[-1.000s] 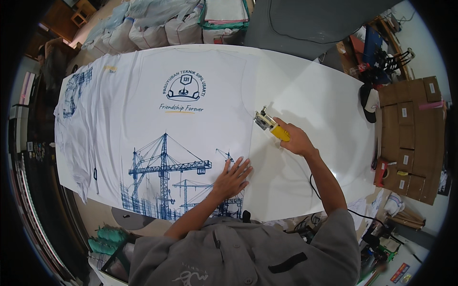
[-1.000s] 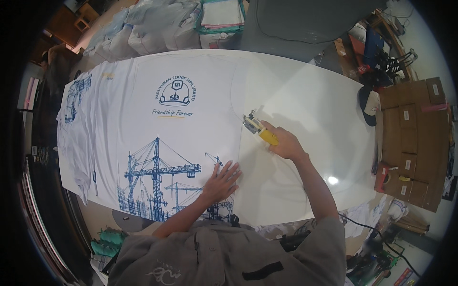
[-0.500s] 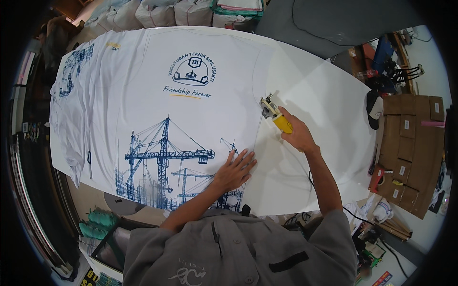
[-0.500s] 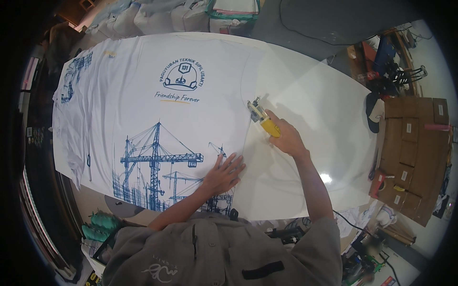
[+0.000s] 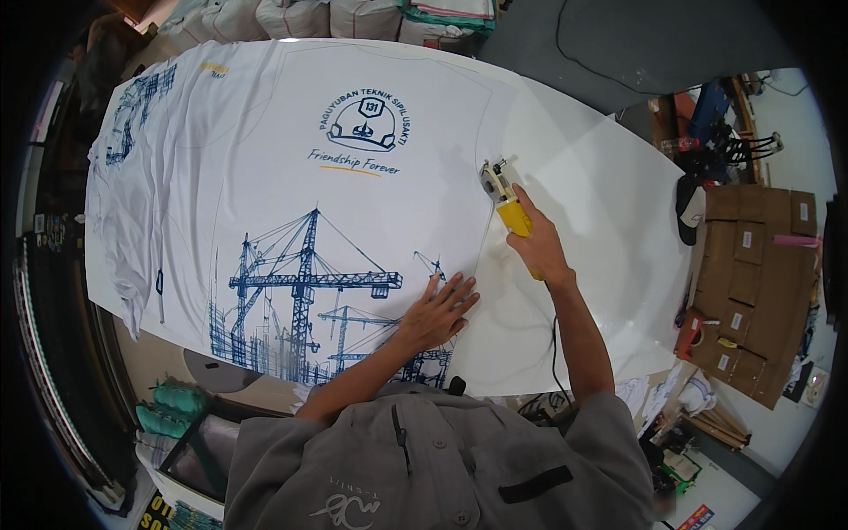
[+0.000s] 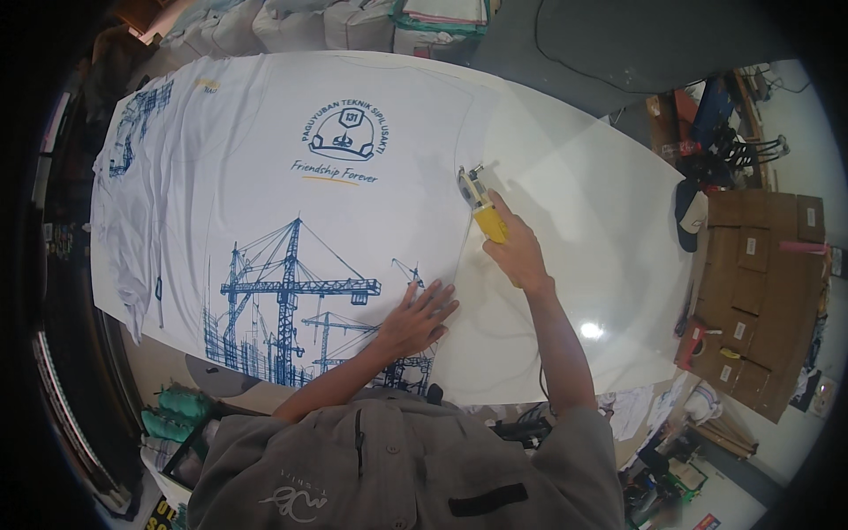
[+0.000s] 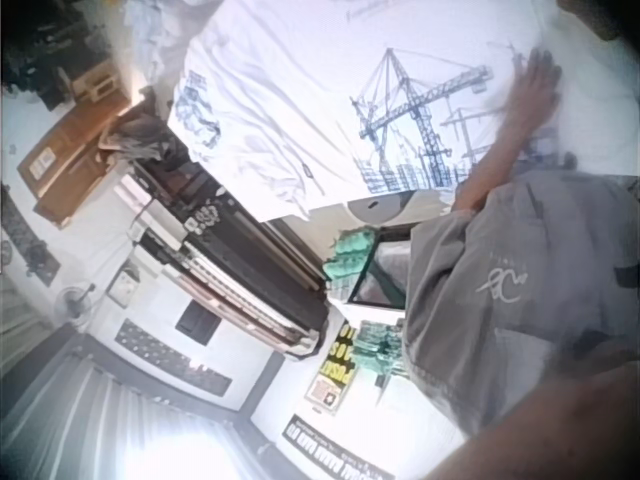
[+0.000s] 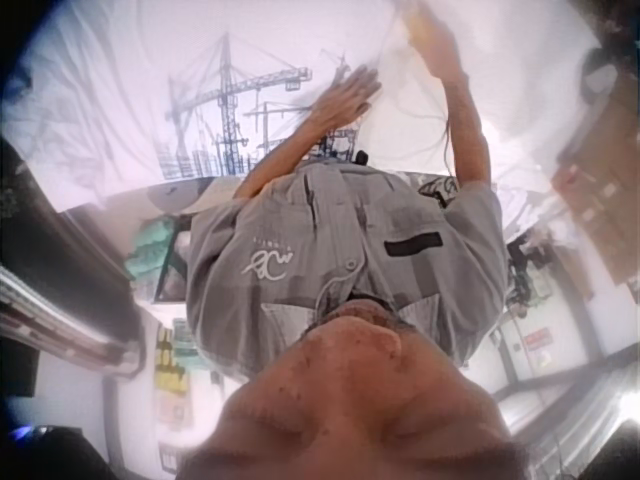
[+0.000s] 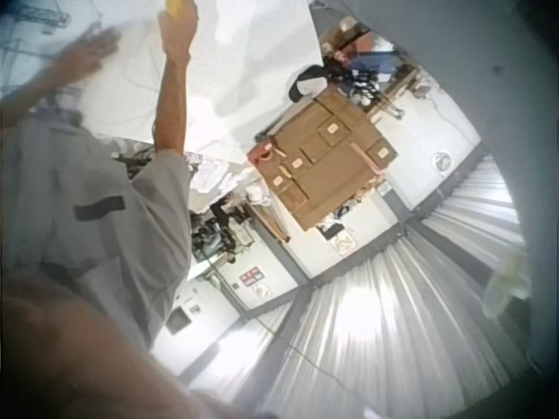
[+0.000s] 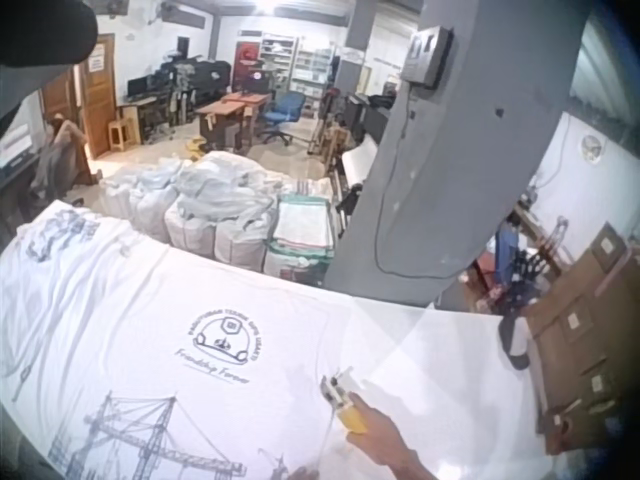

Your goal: The person uses a yellow electric rotary cutter to cut a stack of white t-shirts on a large white table. They follow a pre-drawn pattern on the fabric, carefully guiding the tool along the lines to separate the shirt shapes. The person periodically lifts and adjusts the fabric layers to ensure precise cutting.

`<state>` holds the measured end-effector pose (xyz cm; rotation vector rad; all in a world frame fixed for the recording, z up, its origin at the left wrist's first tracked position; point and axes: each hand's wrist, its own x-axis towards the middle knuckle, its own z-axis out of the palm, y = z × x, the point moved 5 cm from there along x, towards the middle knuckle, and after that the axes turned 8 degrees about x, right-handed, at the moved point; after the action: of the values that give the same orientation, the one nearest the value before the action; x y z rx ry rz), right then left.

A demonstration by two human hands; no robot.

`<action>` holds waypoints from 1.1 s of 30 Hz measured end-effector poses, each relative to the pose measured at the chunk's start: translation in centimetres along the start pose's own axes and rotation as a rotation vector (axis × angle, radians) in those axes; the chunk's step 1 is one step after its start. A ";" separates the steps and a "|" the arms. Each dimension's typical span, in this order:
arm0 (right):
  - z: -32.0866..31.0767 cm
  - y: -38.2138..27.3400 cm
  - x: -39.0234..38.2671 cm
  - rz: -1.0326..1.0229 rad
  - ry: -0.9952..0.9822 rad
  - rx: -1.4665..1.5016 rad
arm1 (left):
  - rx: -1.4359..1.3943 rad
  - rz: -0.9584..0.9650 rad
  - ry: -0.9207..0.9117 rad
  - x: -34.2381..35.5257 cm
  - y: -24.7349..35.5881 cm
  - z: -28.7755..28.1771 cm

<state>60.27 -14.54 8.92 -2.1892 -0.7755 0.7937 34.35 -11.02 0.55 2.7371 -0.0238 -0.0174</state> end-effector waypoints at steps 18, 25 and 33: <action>4.8 -4.3 4.7 0.250 0.275 0.089 | -0.043 0.011 0.076 -0.2 -0.3 -0.6; 5.1 -6.2 7.6 0.251 0.357 0.128 | -0.090 0.007 0.099 -0.4 -0.4 -0.5; 3.8 -6.6 13.0 0.330 0.445 0.148 | -0.060 0.021 0.066 -0.4 -0.4 -0.3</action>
<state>63.88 -0.01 7.52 -2.2667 -0.1330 0.4658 33.99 -10.55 0.64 2.6751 -0.0326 0.0773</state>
